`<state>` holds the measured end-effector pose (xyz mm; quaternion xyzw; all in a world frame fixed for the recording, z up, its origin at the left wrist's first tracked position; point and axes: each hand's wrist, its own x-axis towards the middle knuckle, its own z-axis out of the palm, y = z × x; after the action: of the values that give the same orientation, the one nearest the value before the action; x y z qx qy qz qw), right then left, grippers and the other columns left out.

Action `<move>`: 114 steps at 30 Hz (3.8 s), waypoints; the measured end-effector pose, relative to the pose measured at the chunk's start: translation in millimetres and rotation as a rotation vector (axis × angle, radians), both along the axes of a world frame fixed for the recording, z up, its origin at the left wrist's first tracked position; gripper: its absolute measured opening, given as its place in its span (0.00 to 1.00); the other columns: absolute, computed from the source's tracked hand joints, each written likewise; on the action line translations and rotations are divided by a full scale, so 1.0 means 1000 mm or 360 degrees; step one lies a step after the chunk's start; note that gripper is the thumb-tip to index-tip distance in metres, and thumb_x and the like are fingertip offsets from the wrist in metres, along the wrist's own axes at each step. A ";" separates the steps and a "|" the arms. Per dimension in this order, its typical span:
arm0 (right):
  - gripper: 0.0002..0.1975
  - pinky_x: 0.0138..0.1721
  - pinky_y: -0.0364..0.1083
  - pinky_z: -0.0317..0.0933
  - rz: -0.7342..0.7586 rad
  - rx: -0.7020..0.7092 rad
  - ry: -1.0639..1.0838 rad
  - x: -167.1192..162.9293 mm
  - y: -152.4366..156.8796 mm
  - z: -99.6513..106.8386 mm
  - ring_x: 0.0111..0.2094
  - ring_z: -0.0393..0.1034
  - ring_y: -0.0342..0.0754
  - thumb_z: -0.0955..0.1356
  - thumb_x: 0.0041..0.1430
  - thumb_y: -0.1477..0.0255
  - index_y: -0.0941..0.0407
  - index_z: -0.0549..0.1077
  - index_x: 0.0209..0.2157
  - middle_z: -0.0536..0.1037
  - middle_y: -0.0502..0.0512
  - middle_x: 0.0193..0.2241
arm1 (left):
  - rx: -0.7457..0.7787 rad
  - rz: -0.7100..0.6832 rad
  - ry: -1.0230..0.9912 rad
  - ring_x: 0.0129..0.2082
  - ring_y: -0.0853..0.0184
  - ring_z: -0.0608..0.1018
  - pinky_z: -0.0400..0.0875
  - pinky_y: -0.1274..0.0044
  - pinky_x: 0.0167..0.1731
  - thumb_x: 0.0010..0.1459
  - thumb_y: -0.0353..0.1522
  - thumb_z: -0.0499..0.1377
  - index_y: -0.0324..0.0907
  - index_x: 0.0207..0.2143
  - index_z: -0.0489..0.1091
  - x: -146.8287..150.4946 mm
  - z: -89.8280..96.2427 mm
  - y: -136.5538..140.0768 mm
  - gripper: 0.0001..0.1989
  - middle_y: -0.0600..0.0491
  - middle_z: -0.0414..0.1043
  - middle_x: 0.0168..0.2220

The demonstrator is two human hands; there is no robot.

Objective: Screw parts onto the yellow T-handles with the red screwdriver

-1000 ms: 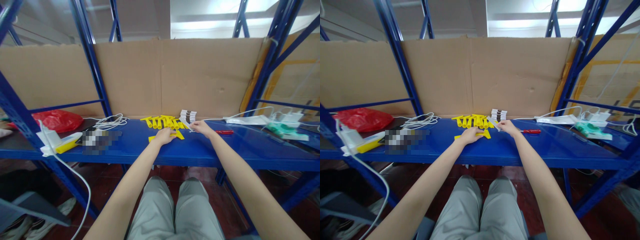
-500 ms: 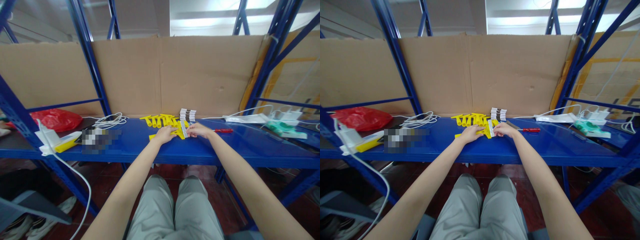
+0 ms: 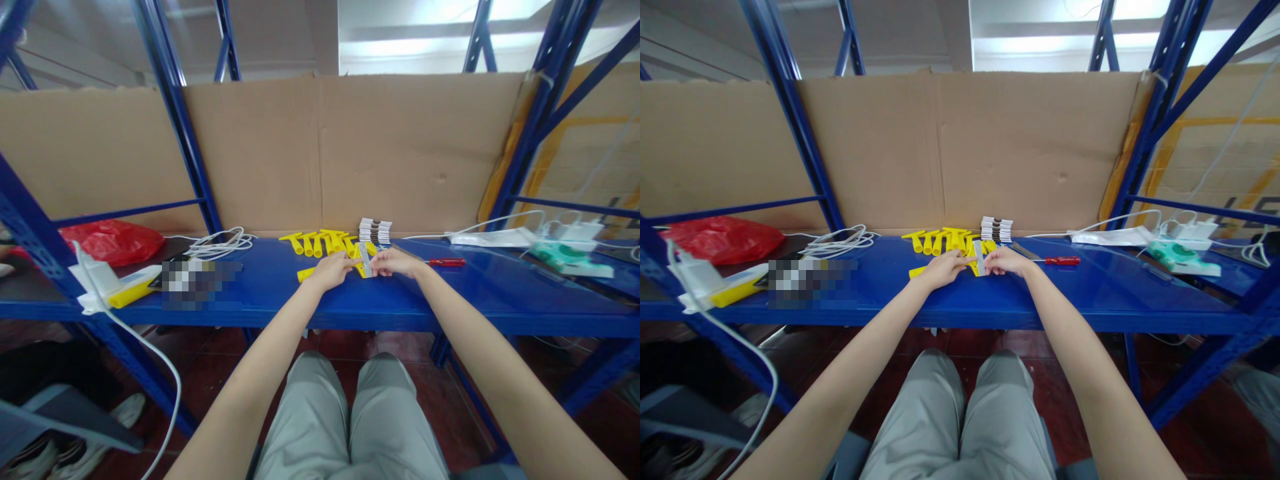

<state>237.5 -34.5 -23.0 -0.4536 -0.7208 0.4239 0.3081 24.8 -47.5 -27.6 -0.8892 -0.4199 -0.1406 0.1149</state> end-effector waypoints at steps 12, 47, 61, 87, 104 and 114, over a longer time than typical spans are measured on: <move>0.02 0.16 0.37 0.50 -0.0121 -0.0032 0.0021 -0.003 -0.001 0.001 0.17 0.61 0.37 0.69 0.45 0.75 0.58 0.72 0.22 0.73 0.49 0.17 | 0.0039 -0.0056 0.0012 0.43 0.62 0.71 0.66 0.75 0.41 0.64 0.30 0.47 0.53 0.57 0.65 0.002 -0.001 0.000 0.22 0.49 0.67 0.40; 0.06 0.19 0.38 0.57 -0.0281 -0.0022 0.0458 -0.001 -0.002 0.004 0.17 0.63 0.38 0.67 0.47 0.79 0.58 0.68 0.20 0.71 0.49 0.15 | 0.0024 -0.0061 -0.0004 0.44 0.62 0.73 0.68 0.74 0.42 0.63 0.30 0.48 0.51 0.56 0.67 0.003 -0.003 -0.001 0.21 0.48 0.69 0.42; 0.05 0.23 0.40 0.65 -0.0611 -0.0100 0.0676 0.001 -0.004 0.012 0.20 0.72 0.43 0.65 0.53 0.80 0.57 0.64 0.27 0.79 0.56 0.23 | -0.0001 0.0021 -0.0037 0.48 0.62 0.73 0.67 0.73 0.46 0.64 0.31 0.48 0.50 0.56 0.67 0.003 -0.003 -0.001 0.20 0.48 0.70 0.47; 0.13 0.14 0.37 0.44 -0.0066 -0.0107 0.0107 -0.007 -0.001 -0.006 0.14 0.52 0.35 0.70 0.53 0.68 0.58 0.66 0.19 0.64 0.46 0.13 | -0.0002 0.0012 -0.0098 0.48 0.63 0.73 0.68 0.75 0.46 0.63 0.32 0.50 0.50 0.55 0.69 0.002 -0.002 -0.002 0.19 0.49 0.71 0.47; 0.13 0.13 0.37 0.46 0.0030 -0.0006 -0.0029 -0.007 0.003 -0.010 0.13 0.53 0.34 0.69 0.51 0.67 0.59 0.67 0.19 0.66 0.47 0.13 | -0.0027 -0.0017 -0.0096 0.46 0.63 0.74 0.68 0.75 0.46 0.63 0.31 0.50 0.50 0.54 0.69 0.002 0.001 -0.006 0.19 0.50 0.72 0.47; 0.12 0.14 0.37 0.47 0.0034 0.0022 -0.0024 -0.003 0.006 -0.013 0.14 0.54 0.35 0.70 0.48 0.67 0.58 0.67 0.19 0.66 0.46 0.12 | 0.0035 -0.0069 0.0116 0.45 0.63 0.73 0.67 0.75 0.41 0.64 0.30 0.45 0.56 0.58 0.65 0.005 0.000 -0.007 0.22 0.50 0.70 0.43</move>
<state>234.8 -28.1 -35.7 -0.4469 -0.7309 0.4187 0.3013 29.4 -54.7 -27.4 -0.9013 -0.3946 -0.1153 0.1369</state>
